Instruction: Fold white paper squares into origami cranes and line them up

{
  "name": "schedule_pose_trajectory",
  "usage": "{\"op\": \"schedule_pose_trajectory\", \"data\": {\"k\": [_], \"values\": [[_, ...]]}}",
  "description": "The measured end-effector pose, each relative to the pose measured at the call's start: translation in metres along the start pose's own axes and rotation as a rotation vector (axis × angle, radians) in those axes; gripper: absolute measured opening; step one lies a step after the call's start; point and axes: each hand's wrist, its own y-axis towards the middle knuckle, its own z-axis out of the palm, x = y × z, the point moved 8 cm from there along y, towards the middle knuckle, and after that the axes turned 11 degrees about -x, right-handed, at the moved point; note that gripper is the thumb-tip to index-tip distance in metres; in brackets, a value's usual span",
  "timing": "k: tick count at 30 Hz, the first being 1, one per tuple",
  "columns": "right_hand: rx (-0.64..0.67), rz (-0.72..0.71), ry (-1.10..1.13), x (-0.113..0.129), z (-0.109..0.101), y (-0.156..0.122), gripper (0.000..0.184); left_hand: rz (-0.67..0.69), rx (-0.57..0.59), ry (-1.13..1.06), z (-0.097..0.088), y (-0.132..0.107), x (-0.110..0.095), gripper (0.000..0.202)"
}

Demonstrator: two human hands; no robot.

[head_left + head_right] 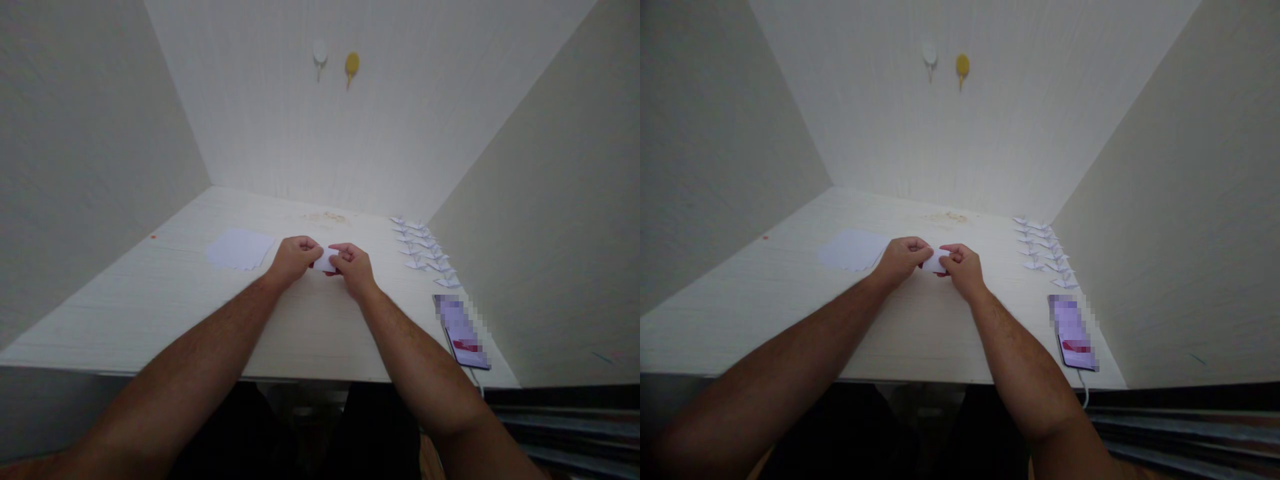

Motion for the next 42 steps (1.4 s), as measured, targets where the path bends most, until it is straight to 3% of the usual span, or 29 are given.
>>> {"op": "schedule_pose_trajectory", "data": {"k": [13, 18, 24, 27, 29, 36, 42], "values": [[0.043, -0.034, 0.021, 0.005, 0.002, 0.000, 0.035, -0.147, 0.015, -0.204, 0.008, 0.005, 0.024, 0.012], [0.052, -0.021, 0.038, 0.010, 0.004, -0.002, 0.037, -0.185, 0.026, -0.237, 0.010, 0.003, 0.024, 0.012], [0.052, -0.039, -0.003, 0.013, 0.003, -0.003, 0.048, -0.040, 0.026, -0.090, 0.003, 0.002, 0.005, 0.012], [0.032, -0.018, -0.088, 0.010, 0.001, -0.001, 0.033, 0.055, 0.053, -0.019, 0.002, 0.000, -0.004, 0.014], [0.021, -0.011, -0.119, 0.008, 0.000, -0.001, 0.024, 0.079, 0.063, 0.003, 0.001, 0.000, -0.006, 0.015], [-0.008, -0.119, -0.229, 0.016, -0.002, -0.002, 0.023, 0.196, 0.113, 0.116, 0.006, -0.001, -0.006, 0.016], [-0.020, -0.213, -0.355, 0.023, -0.005, -0.002, 0.027, 0.200, 0.117, 0.149, 0.010, -0.004, -0.005, 0.016]]}}
